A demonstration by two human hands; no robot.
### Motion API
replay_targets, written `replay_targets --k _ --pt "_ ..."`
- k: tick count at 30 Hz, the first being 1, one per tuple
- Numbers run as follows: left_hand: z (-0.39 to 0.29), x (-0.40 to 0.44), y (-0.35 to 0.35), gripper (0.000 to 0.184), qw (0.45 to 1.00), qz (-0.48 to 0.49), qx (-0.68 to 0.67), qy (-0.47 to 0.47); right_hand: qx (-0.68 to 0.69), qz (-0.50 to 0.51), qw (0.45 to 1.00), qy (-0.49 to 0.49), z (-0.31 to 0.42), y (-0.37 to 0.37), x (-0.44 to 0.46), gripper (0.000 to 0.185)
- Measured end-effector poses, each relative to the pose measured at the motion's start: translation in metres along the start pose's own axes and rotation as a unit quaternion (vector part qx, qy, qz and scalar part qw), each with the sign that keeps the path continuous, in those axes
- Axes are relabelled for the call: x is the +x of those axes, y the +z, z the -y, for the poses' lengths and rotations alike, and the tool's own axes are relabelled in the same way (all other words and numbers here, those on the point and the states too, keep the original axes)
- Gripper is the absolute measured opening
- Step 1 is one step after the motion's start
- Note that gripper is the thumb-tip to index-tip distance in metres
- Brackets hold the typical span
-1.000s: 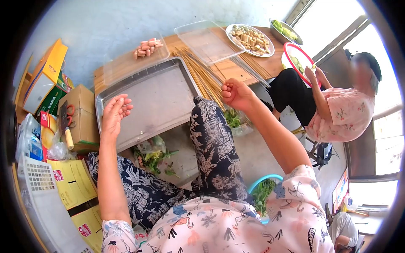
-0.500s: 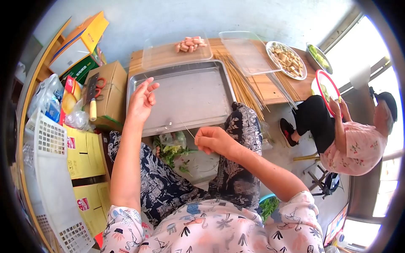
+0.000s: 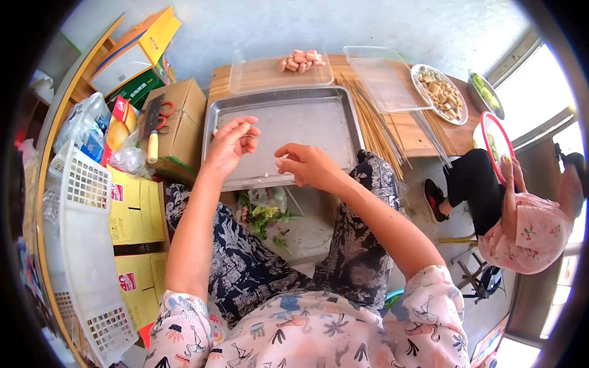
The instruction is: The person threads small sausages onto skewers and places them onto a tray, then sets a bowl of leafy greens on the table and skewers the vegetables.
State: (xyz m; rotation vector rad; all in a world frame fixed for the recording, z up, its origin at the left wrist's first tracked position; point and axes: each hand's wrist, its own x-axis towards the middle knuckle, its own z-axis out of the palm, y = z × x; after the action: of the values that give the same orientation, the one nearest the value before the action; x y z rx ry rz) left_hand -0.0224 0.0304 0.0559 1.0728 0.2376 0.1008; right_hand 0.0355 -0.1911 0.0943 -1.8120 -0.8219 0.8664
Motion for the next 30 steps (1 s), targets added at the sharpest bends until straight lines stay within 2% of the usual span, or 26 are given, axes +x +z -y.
replay_targets --k 2,4,6,9,10,11,12,14,15,16,18,19,20,22,24,26,28,30 --pt "0.008 0.0 0.002 0.019 1.0 0.006 0.015 -0.019 0.057 0.048 0.997 0.016 -0.009 0.013 0.019 0.026" --pt "0.014 -0.001 0.005 0.019 0.997 0.054 0.036 -0.042 0.098 0.055 0.993 0.022 -0.023 0.024 0.031 0.021" --pt "0.017 -0.001 0.004 0.021 0.996 0.052 0.055 -0.053 0.126 0.069 0.986 0.086 -0.031 0.026 0.035 0.017" --pt "0.019 0.005 -0.007 0.023 0.971 -0.003 0.236 -0.024 0.195 0.022 0.979 0.058 -0.026 0.016 0.033 0.016" --pt "0.017 0.01 -0.018 0.023 0.971 -0.006 0.239 -0.028 0.199 0.025 0.978 0.059 -0.024 0.01 0.032 0.016" --pt "0.013 0.015 -0.031 0.023 0.918 -0.061 0.391 0.007 0.213 0.003 0.976 0.052 -0.022 0.004 0.032 0.017" --pt "0.01 0.019 -0.044 0.023 0.838 -0.111 0.533 0.041 0.227 -0.021 0.973 0.045 -0.022 -0.001 0.032 0.018" --pt "0.011 0.025 -0.071 0.02 0.89 -0.197 0.41 0.024 0.244 -0.028 0.968 0.044 -0.021 -0.007 0.032 0.019" --pt "-0.015 0.008 -0.039 0.018 0.883 -0.246 0.399 -0.039 0.241 -0.027 0.97 0.036 -0.019 -0.009 0.031 0.02" --pt "-0.012 0.008 -0.043 0.018 0.881 -0.245 0.402 -0.041 0.236 -0.025 0.971 0.026 -0.017 -0.01 0.03 0.021" --pt "0.002 0.014 -0.073 0.019 0.83 -0.22 0.513 -0.015 0.229 -0.023 0.973 0.024 -0.016 -0.009 0.028 0.022" --pt "0.025 0.028 -0.113 0.021 0.811 -0.173 0.557 -0.044 0.236 -0.019 0.971 0.018 -0.017 -0.008 0.028 0.022" --pt "0.027 0.026 -0.108 0.021 0.81 -0.174 0.559 -0.044 0.242 -0.016 0.97 0.012 -0.018 -0.007 0.028 0.022" --pt "0.037 0.019 -0.095 0.02 0.677 -0.123 0.725 0.019 0.232 -0.013 0.973 0.013 -0.016 -0.007 0.025 0.022" --pt "0.047 0.021 -0.1 0.021 0.681 -0.105 0.725 0.012 0.22 -0.009 0.975 0.014 -0.014 -0.005 0.023 0.023" --pt "0.058 0.022 -0.105 0.025 0.531 -0.053 0.845 -0.022 0.223 -0.009 0.974 0.024 -0.015 -0.004 0.021 0.023" --pt "0.062 0.019 -0.094 0.024 0.532 -0.059 0.844 -0.039 0.22 -0.009 0.975 0.022 -0.017 -0.003 0.021 0.023" --pt "0.068 0.015 -0.085 0.017 0.589 -0.096 0.803 0.002 0.218 -0.01 0.976 0.022 -0.019 -0.003 0.022 0.023"
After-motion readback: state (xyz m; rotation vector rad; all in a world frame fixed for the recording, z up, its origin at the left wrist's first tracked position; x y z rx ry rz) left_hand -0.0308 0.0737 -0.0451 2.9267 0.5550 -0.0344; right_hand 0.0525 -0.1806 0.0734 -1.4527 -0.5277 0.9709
